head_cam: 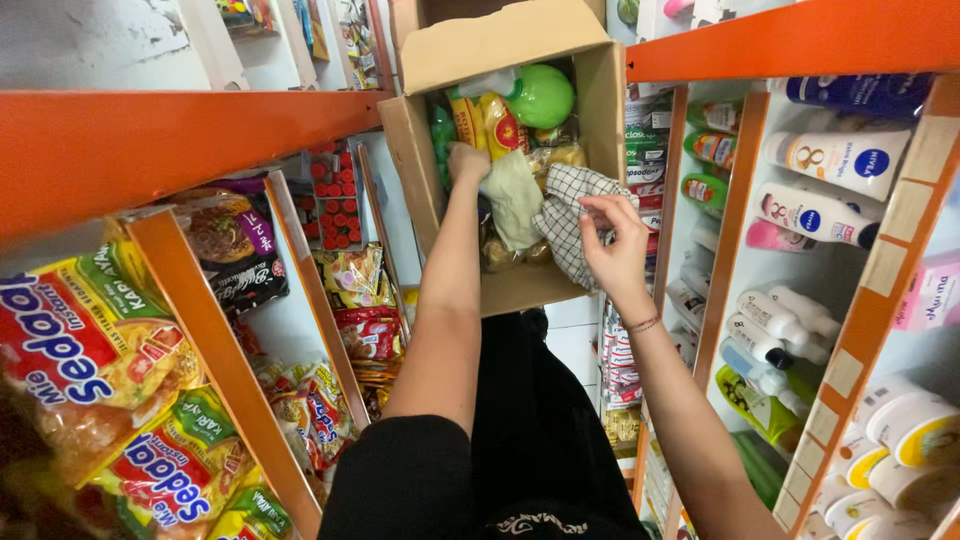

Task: The person takes bread packages out of a cardboard box on the floor, wipes each package with a cloth, scans the barcode with a handheld scanner, and places the packages onto a store shelf.

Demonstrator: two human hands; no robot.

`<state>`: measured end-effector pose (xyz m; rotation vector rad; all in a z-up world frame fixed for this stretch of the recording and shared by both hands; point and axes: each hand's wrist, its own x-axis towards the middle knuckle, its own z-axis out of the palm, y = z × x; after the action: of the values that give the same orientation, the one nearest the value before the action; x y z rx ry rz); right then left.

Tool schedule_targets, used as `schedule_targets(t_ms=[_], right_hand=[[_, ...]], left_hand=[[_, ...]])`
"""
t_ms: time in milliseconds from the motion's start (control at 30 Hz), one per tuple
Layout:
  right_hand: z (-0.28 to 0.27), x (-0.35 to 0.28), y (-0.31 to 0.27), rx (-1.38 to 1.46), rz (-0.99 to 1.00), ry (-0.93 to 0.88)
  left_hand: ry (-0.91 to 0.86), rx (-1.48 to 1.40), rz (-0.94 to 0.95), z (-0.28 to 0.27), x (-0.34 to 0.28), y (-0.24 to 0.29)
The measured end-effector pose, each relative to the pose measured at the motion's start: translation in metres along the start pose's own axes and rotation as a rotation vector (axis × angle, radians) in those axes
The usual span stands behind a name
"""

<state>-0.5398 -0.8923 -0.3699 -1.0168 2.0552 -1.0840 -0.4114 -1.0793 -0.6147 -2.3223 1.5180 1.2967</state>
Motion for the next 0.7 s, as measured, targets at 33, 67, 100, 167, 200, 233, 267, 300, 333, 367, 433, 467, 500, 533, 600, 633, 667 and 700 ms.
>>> schedule_targets(t_ms=[33,67,100,167,200,233,267,300,333,367,433,467,500,533,600,633,667,700], right_hand=[[0.000,0.001,0.000,-0.003,0.001,0.000],[0.000,0.002,0.000,-0.003,-0.008,-0.002],[-0.001,0.003,0.000,-0.004,-0.015,-0.002],[-0.001,0.003,0.001,-0.006,-0.020,-0.004],[0.000,0.003,0.002,-0.006,-0.019,-0.005],[0.000,0.002,0.003,-0.004,-0.017,-0.009],[0.001,0.001,0.004,-0.002,-0.011,-0.010],[0.002,0.001,0.005,0.003,-0.007,-0.011],[0.003,0.001,0.005,0.007,-0.003,-0.012],[0.004,0.001,0.006,0.015,0.007,-0.010],[0.005,-0.002,0.006,0.030,0.030,-0.004],[0.005,-0.004,0.006,0.021,0.035,-0.004],[0.005,-0.005,0.006,0.012,0.038,-0.002],[0.005,-0.007,0.007,0.003,0.042,-0.001],[0.004,-0.010,0.009,0.028,0.048,0.003],[0.004,-0.012,0.010,0.041,0.050,0.002],[0.003,-0.014,0.012,0.048,0.047,0.005],[0.003,-0.017,0.015,0.055,0.044,0.008]], left_hand=[[0.006,-0.017,0.001,0.001,0.004,-0.003],[0.014,0.026,0.026,0.001,0.007,-0.007],[0.019,0.069,0.053,0.002,0.008,-0.012],[0.039,0.122,0.069,0.002,0.011,-0.018],[0.053,0.132,0.059,0.002,0.012,-0.019],[0.070,0.142,0.046,0.002,0.013,-0.021],[0.077,0.119,0.059,0.002,0.011,-0.021],[0.088,0.098,0.071,-0.001,0.009,-0.017],[0.099,0.076,0.084,-0.005,0.005,-0.012],[0.111,0.030,0.117,-0.010,-0.001,-0.006],[0.134,-0.059,0.183,-0.019,-0.020,0.004],[0.165,-0.096,0.236,-0.023,-0.032,0.007],[0.197,-0.135,0.290,-0.027,-0.043,0.009],[0.227,-0.174,0.344,-0.032,-0.052,0.010],[0.207,-0.316,0.324,-0.044,-0.065,0.006],[0.199,-0.388,0.311,-0.049,-0.068,0.004],[0.211,-0.401,0.333,-0.054,-0.071,0.001],[0.222,-0.413,0.354,-0.059,-0.075,-0.002]])
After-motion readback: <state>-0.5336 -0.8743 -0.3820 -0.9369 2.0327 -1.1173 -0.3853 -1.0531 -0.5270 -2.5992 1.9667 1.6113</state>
